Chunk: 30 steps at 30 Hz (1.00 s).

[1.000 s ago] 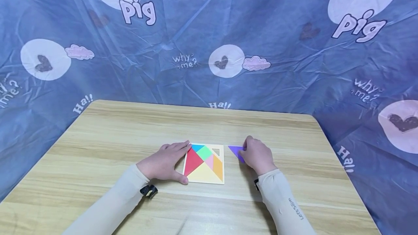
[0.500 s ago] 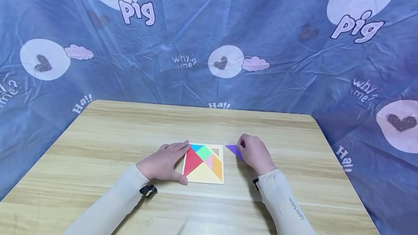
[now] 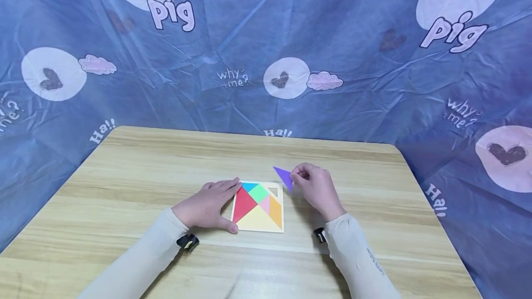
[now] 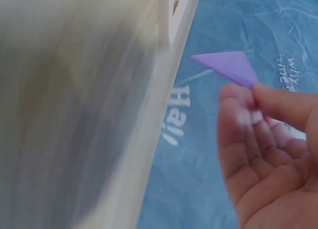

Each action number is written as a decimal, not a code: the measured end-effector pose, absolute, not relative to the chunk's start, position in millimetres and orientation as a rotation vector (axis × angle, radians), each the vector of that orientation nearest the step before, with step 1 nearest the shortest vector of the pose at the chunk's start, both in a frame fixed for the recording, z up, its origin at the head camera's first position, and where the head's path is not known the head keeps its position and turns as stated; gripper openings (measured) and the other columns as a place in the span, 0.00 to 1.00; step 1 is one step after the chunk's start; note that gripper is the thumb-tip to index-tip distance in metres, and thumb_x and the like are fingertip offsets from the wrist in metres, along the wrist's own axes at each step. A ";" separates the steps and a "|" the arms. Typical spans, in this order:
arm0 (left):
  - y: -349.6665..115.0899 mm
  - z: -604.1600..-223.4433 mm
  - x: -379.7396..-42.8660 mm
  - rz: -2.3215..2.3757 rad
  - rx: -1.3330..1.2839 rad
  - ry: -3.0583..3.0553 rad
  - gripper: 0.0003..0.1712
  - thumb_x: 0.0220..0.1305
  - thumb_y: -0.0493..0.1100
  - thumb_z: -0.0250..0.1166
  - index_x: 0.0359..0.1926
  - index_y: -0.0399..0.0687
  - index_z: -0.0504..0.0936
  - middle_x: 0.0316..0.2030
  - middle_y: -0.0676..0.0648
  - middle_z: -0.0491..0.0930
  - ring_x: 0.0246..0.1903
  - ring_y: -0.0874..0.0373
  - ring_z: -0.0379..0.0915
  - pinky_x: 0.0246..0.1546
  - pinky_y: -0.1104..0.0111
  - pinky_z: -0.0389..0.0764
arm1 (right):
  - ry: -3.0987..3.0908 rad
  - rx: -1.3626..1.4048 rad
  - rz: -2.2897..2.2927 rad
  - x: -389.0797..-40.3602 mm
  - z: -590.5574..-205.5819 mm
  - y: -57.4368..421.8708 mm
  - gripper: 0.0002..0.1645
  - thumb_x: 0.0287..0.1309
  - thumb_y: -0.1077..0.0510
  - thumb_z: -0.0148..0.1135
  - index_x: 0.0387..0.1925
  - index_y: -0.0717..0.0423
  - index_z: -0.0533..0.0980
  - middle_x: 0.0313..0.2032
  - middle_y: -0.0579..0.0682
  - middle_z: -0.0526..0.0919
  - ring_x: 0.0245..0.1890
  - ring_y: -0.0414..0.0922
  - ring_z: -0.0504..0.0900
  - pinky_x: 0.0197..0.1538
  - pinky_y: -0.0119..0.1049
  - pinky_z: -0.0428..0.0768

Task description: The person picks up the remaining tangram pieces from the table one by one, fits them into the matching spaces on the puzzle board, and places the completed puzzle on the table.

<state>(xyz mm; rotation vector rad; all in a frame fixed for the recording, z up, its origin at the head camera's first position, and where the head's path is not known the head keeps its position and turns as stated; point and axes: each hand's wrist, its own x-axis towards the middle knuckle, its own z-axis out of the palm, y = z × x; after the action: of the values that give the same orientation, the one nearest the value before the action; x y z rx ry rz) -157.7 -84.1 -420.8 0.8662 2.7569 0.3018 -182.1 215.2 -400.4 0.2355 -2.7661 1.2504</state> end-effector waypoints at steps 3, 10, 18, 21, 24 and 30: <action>-84.4 -420.1 -158.2 0.299 0.871 2.759 0.68 0.39 0.80 0.62 0.74 0.46 0.51 0.74 0.48 0.48 0.71 0.52 0.46 0.65 0.52 0.55 | -2.687 0.224 1.471 -183.6 -401.8 210.4 0.06 0.58 0.56 0.65 0.33 0.55 0.79 0.29 0.52 0.83 0.31 0.53 0.83 0.35 0.41 0.83; -85.1 -419.1 -159.9 0.299 0.859 2.747 0.68 0.39 0.80 0.62 0.74 0.47 0.50 0.74 0.48 0.47 0.71 0.52 0.45 0.66 0.52 0.54 | -2.652 0.259 1.616 -188.5 -411.1 201.6 0.07 0.57 0.56 0.65 0.33 0.55 0.79 0.29 0.52 0.82 0.31 0.54 0.82 0.34 0.41 0.82; -85.7 -419.1 -161.1 0.301 0.877 2.744 0.68 0.39 0.80 0.62 0.74 0.47 0.50 0.74 0.48 0.47 0.71 0.52 0.45 0.66 0.52 0.54 | -2.766 0.393 1.426 -192.8 -417.6 199.4 0.03 0.57 0.56 0.65 0.31 0.51 0.79 0.26 0.47 0.80 0.27 0.45 0.76 0.28 0.32 0.76; -85.7 -419.0 -161.0 0.303 0.870 2.749 0.68 0.39 0.80 0.62 0.74 0.47 0.50 0.74 0.49 0.47 0.71 0.52 0.45 0.66 0.52 0.54 | -2.826 0.439 1.376 -194.3 -419.1 201.0 0.03 0.56 0.57 0.65 0.30 0.50 0.78 0.25 0.46 0.79 0.26 0.44 0.75 0.28 0.32 0.75; -85.5 -418.8 -160.6 0.300 0.861 2.753 0.69 0.39 0.80 0.62 0.74 0.47 0.50 0.74 0.49 0.47 0.71 0.52 0.45 0.66 0.52 0.54 | -2.872 0.441 1.375 -195.9 -420.0 202.5 0.03 0.56 0.58 0.65 0.30 0.49 0.78 0.25 0.46 0.78 0.24 0.43 0.74 0.26 0.32 0.74; -83.8 -420.4 -159.9 0.295 0.868 2.755 0.68 0.39 0.80 0.62 0.74 0.47 0.51 0.74 0.48 0.48 0.71 0.52 0.46 0.65 0.51 0.55 | -2.922 0.390 1.439 -197.4 -420.8 200.5 0.02 0.57 0.59 0.64 0.31 0.53 0.77 0.25 0.49 0.79 0.24 0.45 0.76 0.25 0.33 0.75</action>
<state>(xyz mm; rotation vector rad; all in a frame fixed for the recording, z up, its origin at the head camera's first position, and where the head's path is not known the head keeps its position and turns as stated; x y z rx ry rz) -159.9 -83.8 -420.4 0.8683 2.7552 0.2953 -197.4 200.5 -420.8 0.3903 -2.9224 1.4391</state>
